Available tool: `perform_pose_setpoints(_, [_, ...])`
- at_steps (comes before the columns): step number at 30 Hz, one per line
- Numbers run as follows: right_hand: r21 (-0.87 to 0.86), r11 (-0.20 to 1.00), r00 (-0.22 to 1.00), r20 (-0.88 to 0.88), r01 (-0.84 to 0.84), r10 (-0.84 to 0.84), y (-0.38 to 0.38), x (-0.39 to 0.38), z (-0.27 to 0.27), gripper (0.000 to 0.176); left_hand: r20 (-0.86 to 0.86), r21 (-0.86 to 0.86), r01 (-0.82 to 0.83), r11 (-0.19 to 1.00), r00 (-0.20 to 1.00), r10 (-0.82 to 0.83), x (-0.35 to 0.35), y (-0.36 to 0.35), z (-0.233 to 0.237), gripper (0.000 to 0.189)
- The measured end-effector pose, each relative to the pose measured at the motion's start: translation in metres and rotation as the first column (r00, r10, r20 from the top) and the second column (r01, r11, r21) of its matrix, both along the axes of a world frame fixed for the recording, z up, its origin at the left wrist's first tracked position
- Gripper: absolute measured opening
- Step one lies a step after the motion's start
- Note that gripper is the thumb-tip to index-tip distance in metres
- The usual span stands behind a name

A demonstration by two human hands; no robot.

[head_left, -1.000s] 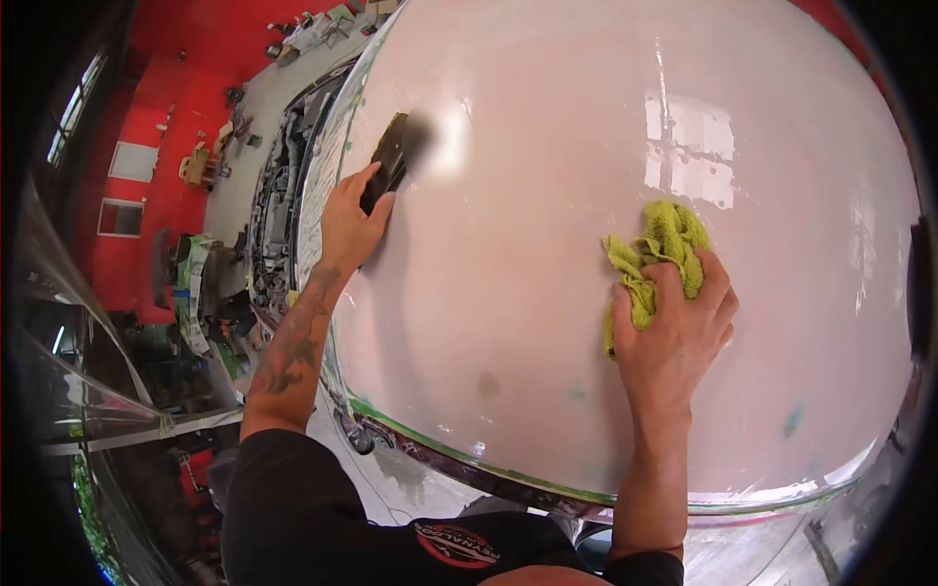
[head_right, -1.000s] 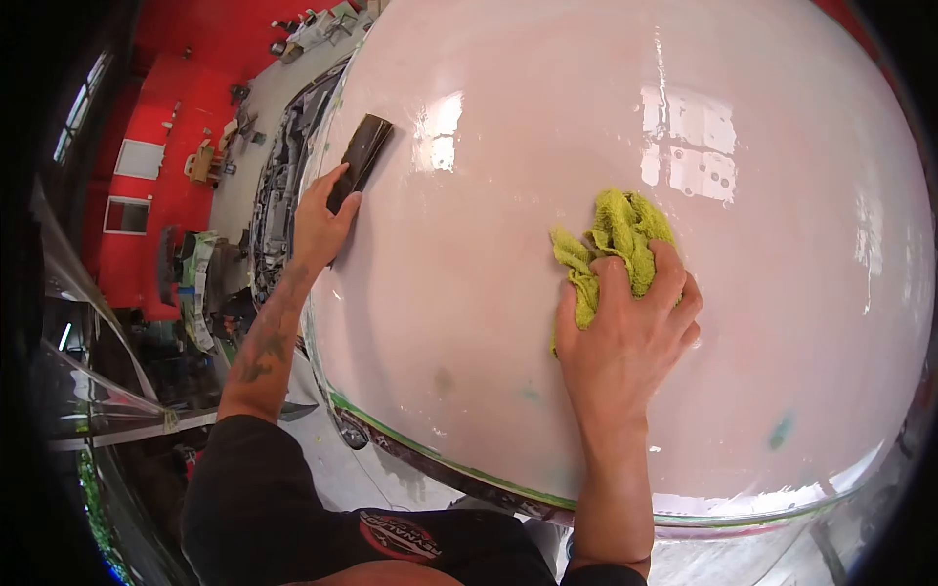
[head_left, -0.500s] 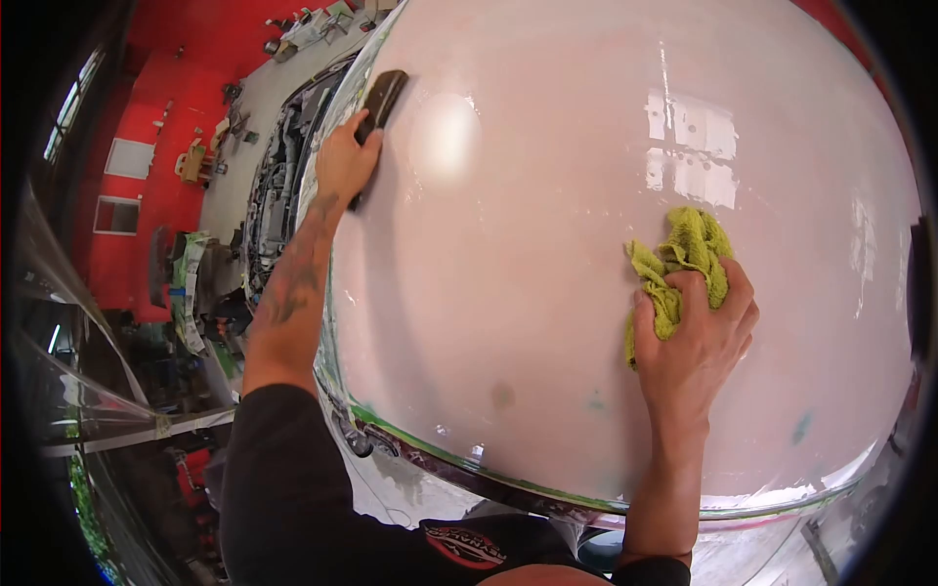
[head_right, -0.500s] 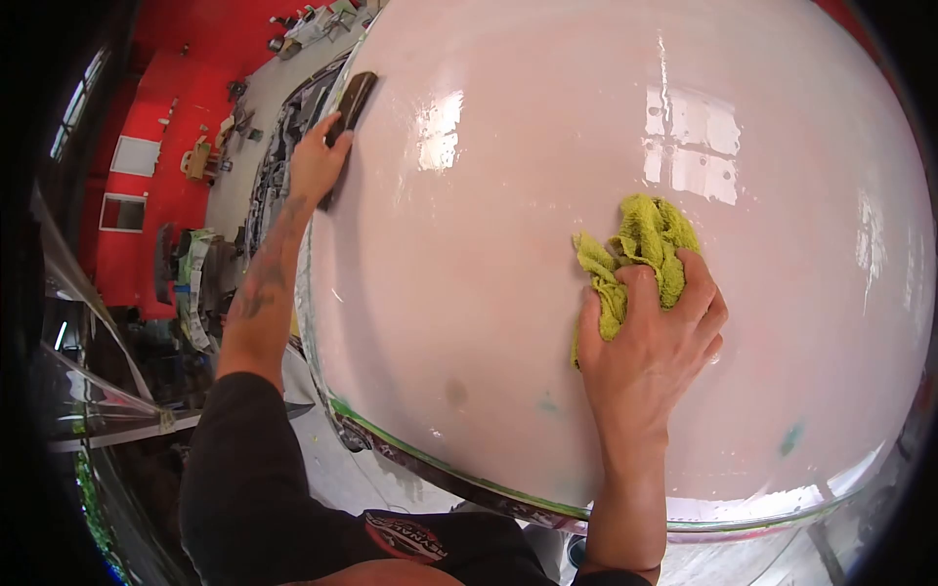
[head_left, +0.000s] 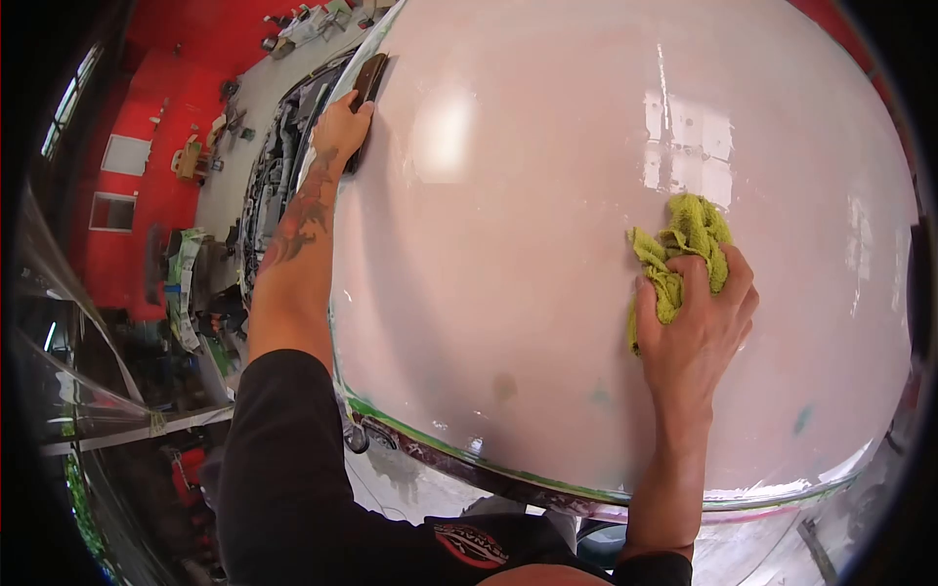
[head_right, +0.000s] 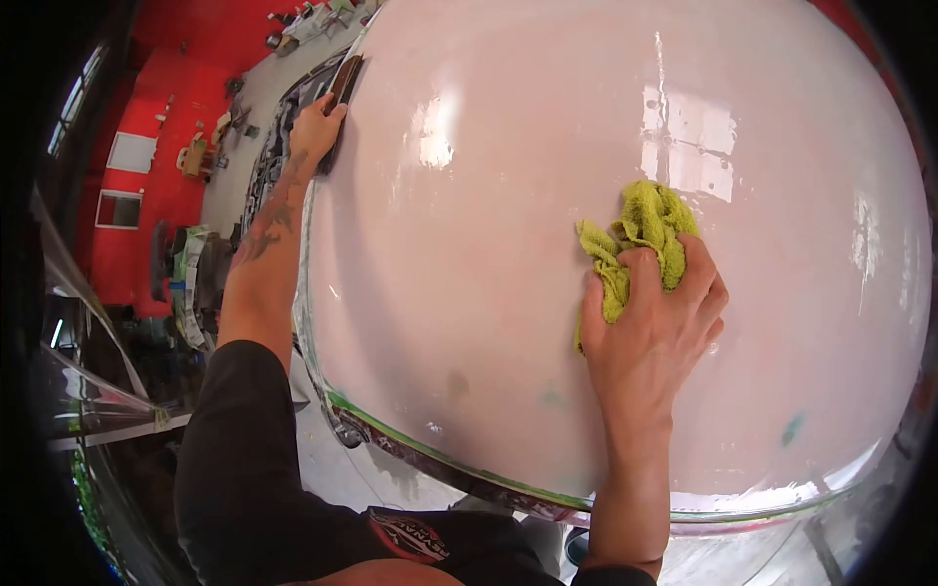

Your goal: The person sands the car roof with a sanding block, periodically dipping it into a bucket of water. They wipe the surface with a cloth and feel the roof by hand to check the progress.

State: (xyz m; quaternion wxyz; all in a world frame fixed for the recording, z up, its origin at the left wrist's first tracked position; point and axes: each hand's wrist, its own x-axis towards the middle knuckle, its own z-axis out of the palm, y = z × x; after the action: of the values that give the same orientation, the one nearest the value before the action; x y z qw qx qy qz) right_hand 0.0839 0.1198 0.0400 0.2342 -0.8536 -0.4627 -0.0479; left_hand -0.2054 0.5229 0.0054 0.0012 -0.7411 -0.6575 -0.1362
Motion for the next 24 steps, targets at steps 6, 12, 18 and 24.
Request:
perform_pose_setpoints(6, [-0.008, 1.0, 1.0, -0.011, 0.008, -0.008, 0.0, 0.0, 0.0, 0.027, 0.07, 0.019, 0.243, 0.97, 0.967, -0.243, -0.034, -0.082, -0.002, 0.054])
perform_pose_setpoints(12, [-0.022, 1.0, 1.0, 0.005, -0.004, 0.004, -0.002, -0.001, -0.002, 0.027, 0.05, 0.041, 0.047, 0.998, 0.998, -0.049, -0.02, -0.056, -0.004, 0.054])
perform_pose_setpoints(18, [-0.036, 0.999, 1.0, 0.001, 0.007, -0.007, -0.002, -0.001, -0.001, 0.028, 0.054, 0.092, 0.366, 0.926, 0.927, -0.372, -0.064, -0.249, -0.009, 0.056])
perform_pose_setpoints(24, [-0.044, 0.999, 0.999, 0.033, 0.016, -0.014, -0.001, -0.001, -0.004, 0.027, 0.134, -0.041, 0.073, 0.997, 0.989, -0.067, -0.046, -0.13, 0.004, 0.051])
